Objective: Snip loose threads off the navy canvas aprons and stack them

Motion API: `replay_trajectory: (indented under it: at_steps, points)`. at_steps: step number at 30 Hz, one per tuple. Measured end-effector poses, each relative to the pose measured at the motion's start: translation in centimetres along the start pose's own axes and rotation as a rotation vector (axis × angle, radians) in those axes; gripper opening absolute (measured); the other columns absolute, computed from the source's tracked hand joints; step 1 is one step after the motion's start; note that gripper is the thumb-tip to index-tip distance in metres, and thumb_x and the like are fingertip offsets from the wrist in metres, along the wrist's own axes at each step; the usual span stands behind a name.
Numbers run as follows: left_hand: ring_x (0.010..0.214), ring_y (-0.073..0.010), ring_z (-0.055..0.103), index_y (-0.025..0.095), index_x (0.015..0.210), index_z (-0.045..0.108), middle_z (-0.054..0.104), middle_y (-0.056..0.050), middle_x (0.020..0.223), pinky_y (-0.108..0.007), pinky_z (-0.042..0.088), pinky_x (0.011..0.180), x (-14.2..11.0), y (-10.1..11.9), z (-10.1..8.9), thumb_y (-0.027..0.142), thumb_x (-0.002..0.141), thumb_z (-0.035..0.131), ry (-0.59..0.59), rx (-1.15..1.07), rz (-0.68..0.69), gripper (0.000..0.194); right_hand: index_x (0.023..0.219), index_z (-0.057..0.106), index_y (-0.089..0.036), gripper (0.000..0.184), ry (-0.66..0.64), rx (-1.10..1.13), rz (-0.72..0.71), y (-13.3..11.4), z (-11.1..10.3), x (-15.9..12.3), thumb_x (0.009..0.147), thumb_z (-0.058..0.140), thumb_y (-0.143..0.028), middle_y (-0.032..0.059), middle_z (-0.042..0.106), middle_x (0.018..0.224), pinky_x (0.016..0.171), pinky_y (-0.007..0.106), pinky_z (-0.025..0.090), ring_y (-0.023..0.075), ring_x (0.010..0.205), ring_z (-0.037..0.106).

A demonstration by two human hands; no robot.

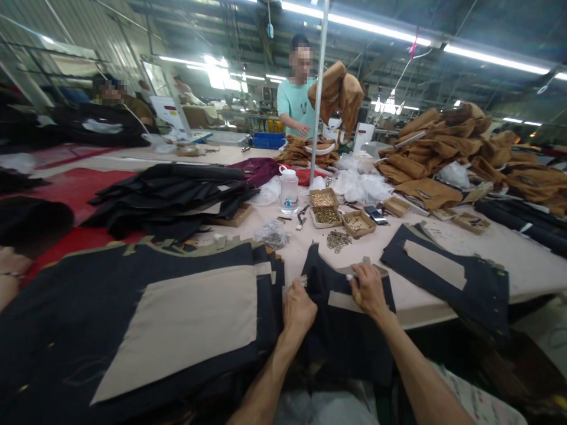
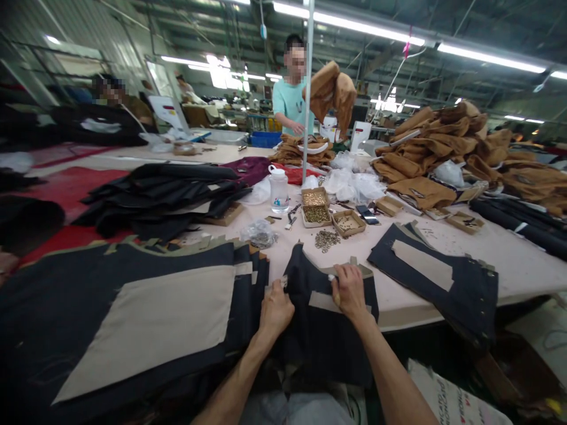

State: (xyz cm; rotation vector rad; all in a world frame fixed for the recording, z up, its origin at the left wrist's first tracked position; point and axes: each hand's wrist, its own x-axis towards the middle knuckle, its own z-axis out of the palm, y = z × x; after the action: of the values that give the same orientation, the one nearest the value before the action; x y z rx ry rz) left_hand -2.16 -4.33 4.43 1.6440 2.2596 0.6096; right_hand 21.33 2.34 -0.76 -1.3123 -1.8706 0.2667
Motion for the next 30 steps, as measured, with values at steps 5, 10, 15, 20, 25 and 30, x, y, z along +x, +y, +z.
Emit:
replay_trajectory:
  at_steps: [5,10,15,20,25,30]
  points:
    - [0.129,-0.0357,0.058,-0.001,0.139,0.053,0.059,-0.028,0.137,-0.049,0.045,0.112,-1.6,1.9,-0.7,0.0,0.085,0.045,0.221,0.232,0.193,0.054,0.13,0.06,-0.008,0.054,0.171,-0.477,0.244,8.2,-3.1,-3.6,0.091,0.06,-0.045,0.025,0.06,0.118,0.1,0.055,0.045,0.0404,0.114,0.055]
    - [0.153,-0.0363,0.035,0.01,0.15,0.051,0.045,-0.019,0.16,-0.053,0.026,0.128,-4.3,4.4,1.4,0.014,0.086,0.054,0.097,0.139,0.54,0.065,0.136,0.056,-0.008,0.058,0.138,-0.39,0.289,12.4,-1.1,-5.3,0.093,0.053,-0.047,0.0227,0.063,0.115,0.097,0.049,0.049,0.0372,0.109,0.061]
    - [0.153,-0.0449,0.032,0.013,0.147,0.058,0.047,-0.02,0.16,-0.062,0.021,0.127,-4.1,3.3,5.2,0.042,0.09,0.06,0.009,0.174,0.415,0.064,0.133,0.06,-0.006,0.053,0.152,-0.309,0.273,13.5,0.3,-3.4,0.09,0.048,-0.035,0.0229,0.068,0.122,0.099,0.045,0.05,0.0342,0.11,0.066]
    - [0.157,-0.0396,0.029,0.007,0.151,0.053,0.04,-0.024,0.164,-0.059,0.015,0.129,-0.5,0.3,6.4,0.038,0.095,0.052,0.066,0.247,0.297,0.063,0.127,0.066,-0.007,0.049,0.085,-0.368,0.374,13.8,-0.6,0.0,0.087,0.051,-0.031,0.0206,0.074,0.109,0.092,0.041,0.052,0.0336,0.101,0.071]
    - [0.159,-0.035,0.025,0.01,0.152,0.053,0.039,-0.019,0.166,-0.057,0.014,0.131,1.2,-0.1,6.8,0.037,0.101,0.043,0.106,0.182,0.354,0.058,0.121,0.07,-0.008,0.041,-0.032,-0.525,0.518,12.4,-1.2,3.3,0.086,0.056,-0.025,0.0236,0.074,0.101,0.084,0.04,0.053,0.0355,0.096,0.073]
    - [0.161,-0.0337,0.017,0.011,0.156,0.048,0.034,-0.015,0.169,-0.055,0.012,0.132,1.2,0.2,7.3,0.042,0.103,0.04,0.131,0.172,0.38,0.061,0.111,0.071,-0.005,0.034,0.071,-0.809,0.409,10.3,-1.9,7.2,0.089,0.055,-0.026,0.0309,0.068,0.109,0.082,0.046,0.052,0.0408,0.103,0.07]
